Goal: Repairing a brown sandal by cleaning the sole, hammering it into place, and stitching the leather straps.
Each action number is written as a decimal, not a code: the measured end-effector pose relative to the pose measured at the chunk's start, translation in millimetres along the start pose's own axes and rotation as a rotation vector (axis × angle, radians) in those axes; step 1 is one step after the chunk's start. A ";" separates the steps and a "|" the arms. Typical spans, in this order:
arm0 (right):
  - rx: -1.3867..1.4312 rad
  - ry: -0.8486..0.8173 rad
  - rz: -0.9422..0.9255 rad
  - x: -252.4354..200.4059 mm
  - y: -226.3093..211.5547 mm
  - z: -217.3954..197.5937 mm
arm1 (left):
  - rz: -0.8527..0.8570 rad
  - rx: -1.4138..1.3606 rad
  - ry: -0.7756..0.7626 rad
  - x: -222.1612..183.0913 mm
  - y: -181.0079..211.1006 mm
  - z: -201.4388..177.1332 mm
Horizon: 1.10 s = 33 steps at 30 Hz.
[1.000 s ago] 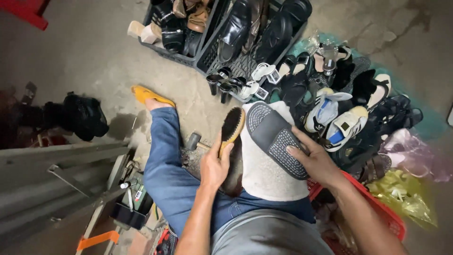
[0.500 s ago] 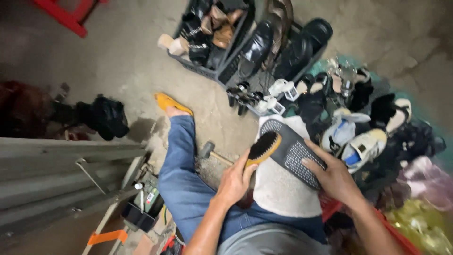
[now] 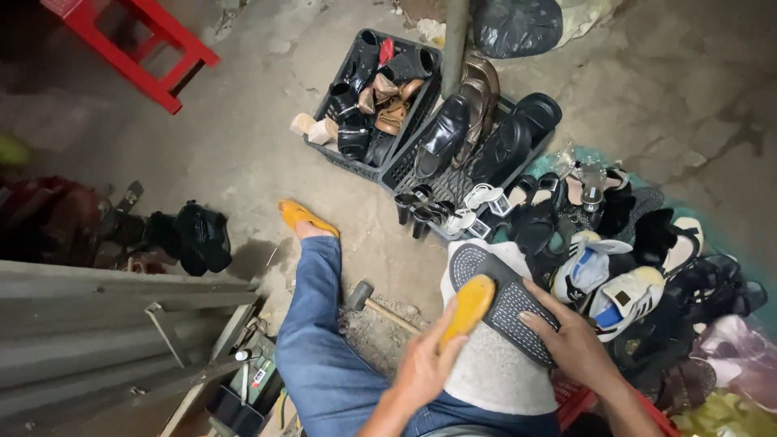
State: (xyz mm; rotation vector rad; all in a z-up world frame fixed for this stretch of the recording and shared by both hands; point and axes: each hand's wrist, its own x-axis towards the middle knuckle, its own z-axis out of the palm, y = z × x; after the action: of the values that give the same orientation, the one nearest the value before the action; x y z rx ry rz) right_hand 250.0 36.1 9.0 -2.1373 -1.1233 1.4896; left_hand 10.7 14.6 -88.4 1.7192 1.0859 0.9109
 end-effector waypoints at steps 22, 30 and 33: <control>-0.179 -0.001 -0.013 -0.9 -1.9 -3.5 | 0.164 0.050 -0.016 3.7 6.8 -15.7; -0.313 -0.004 -0.078 16.0 13.3 -4.4 | -0.005 0.067 0.124 24.2 -3.1 -29.1; -0.204 0.024 -0.062 17.7 12.5 -1.5 | -0.144 0.417 0.057 21.9 -30.1 -33.1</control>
State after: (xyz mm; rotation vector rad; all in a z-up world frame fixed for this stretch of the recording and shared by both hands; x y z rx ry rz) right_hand 259.3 41.4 -9.8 -2.2222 -1.3729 1.3712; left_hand -19.8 51.5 -102.5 1.9231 1.4978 0.6783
